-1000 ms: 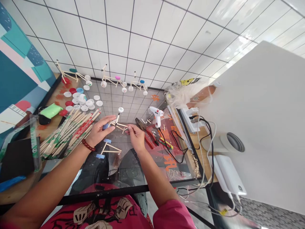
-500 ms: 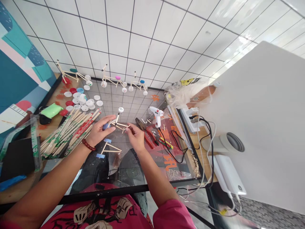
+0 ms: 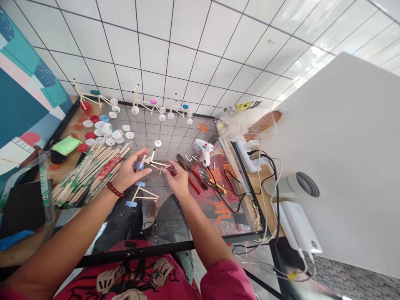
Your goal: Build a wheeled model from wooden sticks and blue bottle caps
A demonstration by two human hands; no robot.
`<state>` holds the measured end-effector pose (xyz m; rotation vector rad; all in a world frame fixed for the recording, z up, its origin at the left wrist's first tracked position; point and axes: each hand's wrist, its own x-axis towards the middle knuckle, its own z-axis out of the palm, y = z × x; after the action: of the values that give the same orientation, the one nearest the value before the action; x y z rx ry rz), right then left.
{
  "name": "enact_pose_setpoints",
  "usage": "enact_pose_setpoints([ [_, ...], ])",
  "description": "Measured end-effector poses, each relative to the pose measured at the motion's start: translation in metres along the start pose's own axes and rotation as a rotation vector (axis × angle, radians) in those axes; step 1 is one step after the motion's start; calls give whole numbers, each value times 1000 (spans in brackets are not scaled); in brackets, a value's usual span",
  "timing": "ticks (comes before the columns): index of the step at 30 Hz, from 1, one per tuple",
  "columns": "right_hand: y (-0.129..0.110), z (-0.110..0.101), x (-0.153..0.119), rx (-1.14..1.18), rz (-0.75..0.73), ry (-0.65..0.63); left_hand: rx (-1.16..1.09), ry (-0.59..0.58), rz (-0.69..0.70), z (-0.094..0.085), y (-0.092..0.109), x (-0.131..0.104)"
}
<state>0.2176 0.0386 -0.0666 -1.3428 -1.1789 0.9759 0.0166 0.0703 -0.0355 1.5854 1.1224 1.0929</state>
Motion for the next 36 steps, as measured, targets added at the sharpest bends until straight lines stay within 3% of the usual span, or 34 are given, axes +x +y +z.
enact_pose_setpoints([
  [18, -8, -1, -5, 88, -10, 69, -36, 22, 18, 1, -5, 0],
  [36, -10, -2, -5, 201, -21, 73, 47, 7, 16, -2, 5, 0],
])
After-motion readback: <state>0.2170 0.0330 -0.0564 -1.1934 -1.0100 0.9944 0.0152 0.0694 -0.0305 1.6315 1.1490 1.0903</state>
